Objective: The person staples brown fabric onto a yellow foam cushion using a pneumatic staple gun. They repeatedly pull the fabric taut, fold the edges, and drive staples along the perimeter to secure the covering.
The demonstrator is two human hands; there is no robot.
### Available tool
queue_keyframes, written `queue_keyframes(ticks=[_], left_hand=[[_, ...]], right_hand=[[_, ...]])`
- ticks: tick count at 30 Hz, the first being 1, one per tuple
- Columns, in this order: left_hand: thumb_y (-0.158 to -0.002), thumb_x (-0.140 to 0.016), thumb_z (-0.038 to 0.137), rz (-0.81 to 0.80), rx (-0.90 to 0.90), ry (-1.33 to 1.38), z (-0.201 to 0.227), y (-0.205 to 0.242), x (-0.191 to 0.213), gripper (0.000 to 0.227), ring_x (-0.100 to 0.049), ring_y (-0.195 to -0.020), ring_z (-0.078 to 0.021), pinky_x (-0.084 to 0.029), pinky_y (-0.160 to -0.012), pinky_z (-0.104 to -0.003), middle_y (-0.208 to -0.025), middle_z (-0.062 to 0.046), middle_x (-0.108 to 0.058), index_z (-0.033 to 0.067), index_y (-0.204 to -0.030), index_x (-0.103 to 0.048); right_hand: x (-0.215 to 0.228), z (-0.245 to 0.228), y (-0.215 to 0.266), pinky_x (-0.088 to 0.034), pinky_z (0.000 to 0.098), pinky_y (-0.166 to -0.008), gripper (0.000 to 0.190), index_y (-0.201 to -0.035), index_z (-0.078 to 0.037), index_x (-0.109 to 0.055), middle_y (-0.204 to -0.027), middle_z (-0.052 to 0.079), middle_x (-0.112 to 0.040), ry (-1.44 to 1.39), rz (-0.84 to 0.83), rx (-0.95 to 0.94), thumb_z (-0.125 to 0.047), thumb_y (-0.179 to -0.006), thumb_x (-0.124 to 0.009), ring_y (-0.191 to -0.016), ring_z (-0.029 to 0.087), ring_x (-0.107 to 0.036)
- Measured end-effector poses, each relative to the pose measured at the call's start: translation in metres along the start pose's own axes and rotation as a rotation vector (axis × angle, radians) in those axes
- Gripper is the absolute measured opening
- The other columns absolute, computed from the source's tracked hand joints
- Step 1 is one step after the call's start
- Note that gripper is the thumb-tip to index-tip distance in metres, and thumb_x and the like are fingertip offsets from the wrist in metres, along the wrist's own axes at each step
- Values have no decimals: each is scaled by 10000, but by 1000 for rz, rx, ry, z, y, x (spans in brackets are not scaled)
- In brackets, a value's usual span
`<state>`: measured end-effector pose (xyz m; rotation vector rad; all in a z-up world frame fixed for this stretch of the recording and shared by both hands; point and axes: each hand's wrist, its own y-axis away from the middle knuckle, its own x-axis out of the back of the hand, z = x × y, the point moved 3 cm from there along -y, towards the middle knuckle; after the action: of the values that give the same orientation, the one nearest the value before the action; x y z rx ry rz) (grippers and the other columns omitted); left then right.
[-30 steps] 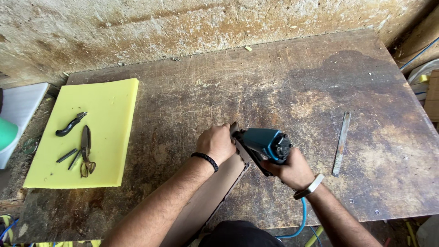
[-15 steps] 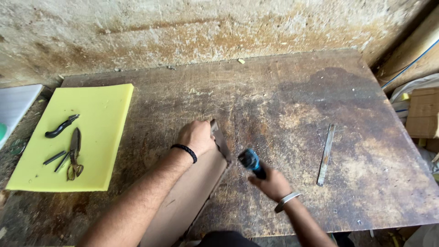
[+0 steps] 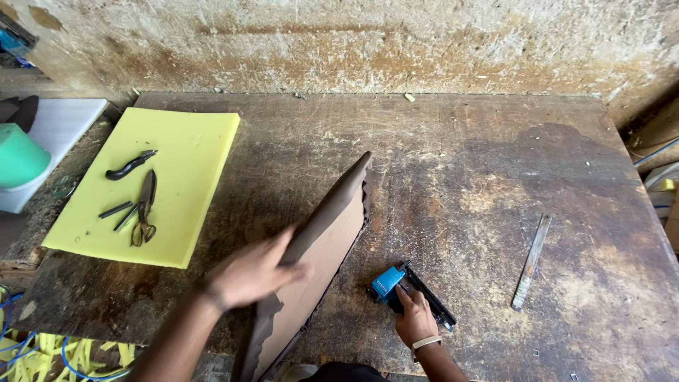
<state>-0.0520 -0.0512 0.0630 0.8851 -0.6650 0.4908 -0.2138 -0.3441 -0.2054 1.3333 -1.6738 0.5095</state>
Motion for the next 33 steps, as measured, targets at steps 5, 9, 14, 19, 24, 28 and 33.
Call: queue_keyframes(ticks=[5,9,14,19,24,28,33], left_hand=[[-867,-608,581,480,-347,262,-49,67,-61,941,-712,-1059,-285,-652,-741,-409,-1303,-224,-655,15,-1530,-253],[-980,-628,419,776,-184,364,-68,42,-89,482,-809,-861,-210,-691,-723,-361,-1071,-110,-793,81,-1321,-586],[-986,-619,292,759,-268,293,-51,16,-55,451,-786,-820,-242,-674,-684,-366,-1074,-167,-761,25,-1342,-545],[-984,-663,275,698,-383,211,-38,2,-17,529,-774,-885,-296,-657,-731,-380,-1155,-217,-728,-5,-1399,-491],[-951,-700,227,708,-545,269,-41,4,-8,568,-771,-920,-335,-643,-773,-392,-1126,-219,-739,-5,-1424,-486],[-967,-671,153,708,-536,303,-48,-2,-5,507,-782,-916,-315,-653,-768,-384,-1067,-190,-765,38,-1437,-518],[-947,-675,98,772,-644,308,-59,-15,5,521,-787,-939,-291,-659,-817,-370,-1122,-167,-772,75,-1451,-546]], right_hand=[[31,-54,-5,-499,415,-1038,402,-1187,-152,-713,-1334,102,-574,-126,16,39,-199,-799,-809,-1253,311,-569],[55,-134,-8,-595,377,-958,370,-1154,-121,-722,-1308,74,-620,-559,-50,195,-171,-794,-794,-1121,238,-719],[93,-218,-7,-560,370,-944,507,-1324,-101,-589,-1255,74,-609,-1117,-231,318,-99,-838,-733,-1141,201,-622],[119,-263,-5,-512,344,-947,377,-1297,-38,-630,-1168,78,-641,-1318,-112,418,-116,-936,-709,-1088,178,-607],[107,-286,-4,-546,342,-812,272,-1044,-26,-716,-954,78,-725,-985,88,103,-241,-886,-771,-878,176,-666],[98,-302,-12,-528,354,-835,264,-909,-11,-765,-955,84,-649,-927,165,120,-270,-880,-807,-885,183,-628],[69,-303,-22,-522,343,-992,185,-922,-9,-740,-1001,121,-757,-1504,-22,134,-194,-910,-742,-1023,195,-681]])
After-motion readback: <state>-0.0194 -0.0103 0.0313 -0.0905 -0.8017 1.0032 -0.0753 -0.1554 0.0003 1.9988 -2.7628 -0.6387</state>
